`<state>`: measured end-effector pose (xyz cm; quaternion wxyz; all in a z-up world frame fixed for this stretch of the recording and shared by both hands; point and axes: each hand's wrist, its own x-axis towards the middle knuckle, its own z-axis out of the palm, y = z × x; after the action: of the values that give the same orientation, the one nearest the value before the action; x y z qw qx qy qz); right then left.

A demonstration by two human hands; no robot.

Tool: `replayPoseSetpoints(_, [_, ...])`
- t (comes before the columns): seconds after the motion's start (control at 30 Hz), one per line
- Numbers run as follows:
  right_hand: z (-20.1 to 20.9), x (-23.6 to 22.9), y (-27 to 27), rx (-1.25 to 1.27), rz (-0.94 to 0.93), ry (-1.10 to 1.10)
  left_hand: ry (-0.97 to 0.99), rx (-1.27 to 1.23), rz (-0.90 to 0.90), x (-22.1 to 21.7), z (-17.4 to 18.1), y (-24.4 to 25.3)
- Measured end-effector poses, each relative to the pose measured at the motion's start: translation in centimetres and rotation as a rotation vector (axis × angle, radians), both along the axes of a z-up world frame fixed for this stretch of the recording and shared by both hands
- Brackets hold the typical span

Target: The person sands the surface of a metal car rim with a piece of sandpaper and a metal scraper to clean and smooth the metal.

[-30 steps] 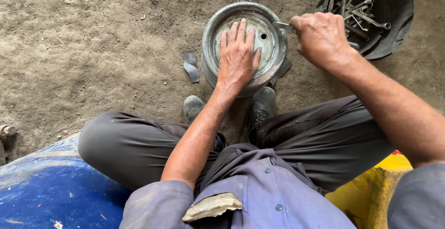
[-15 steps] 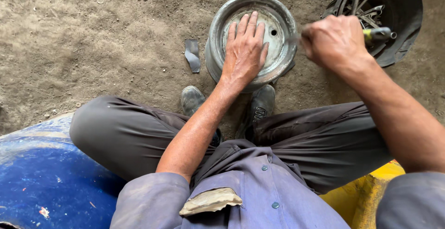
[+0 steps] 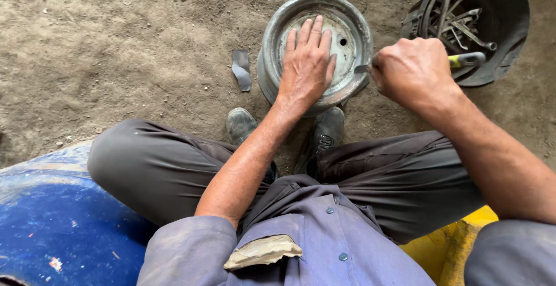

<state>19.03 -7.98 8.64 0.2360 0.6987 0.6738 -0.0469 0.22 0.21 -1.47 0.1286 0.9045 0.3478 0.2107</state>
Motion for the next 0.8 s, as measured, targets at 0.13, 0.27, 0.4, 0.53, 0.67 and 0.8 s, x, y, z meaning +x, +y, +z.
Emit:
replayPoseSetpoints(0.13, [-0.2, 0.1, 1.1, 0.179, 0.104, -0.144, -0.018, -0.012, 0.001, 0.1, 0.1, 0.0])
replayPoseSetpoints(0.27, [-0.5, 0.5, 1.5, 0.409, 0.183, -0.083, -0.039, -0.031, 0.001, -0.1, 0.4, 0.0])
replayPoseSetpoints(0.4, [0.2, 0.5, -0.1, 0.211, 0.067, 0.079, -0.02, -0.021, 0.013, -0.1, 0.6, -0.1])
replayPoseSetpoints(0.53, [0.3, 0.4, 0.6, 0.188, 0.046, 0.008, -0.025, -0.012, 0.006, -0.1, 0.6, -0.1])
replayPoseSetpoints(0.67, [0.4, 0.8, 1.2, 0.366, 0.157, -0.108, -0.038, -0.023, 0.005, -0.1, 0.4, -0.1])
replayPoseSetpoints(0.8, [0.6, 0.7, 0.4, 0.295, 0.117, 0.069, -0.021, 0.003, 0.012, 0.0, -0.1, -0.1])
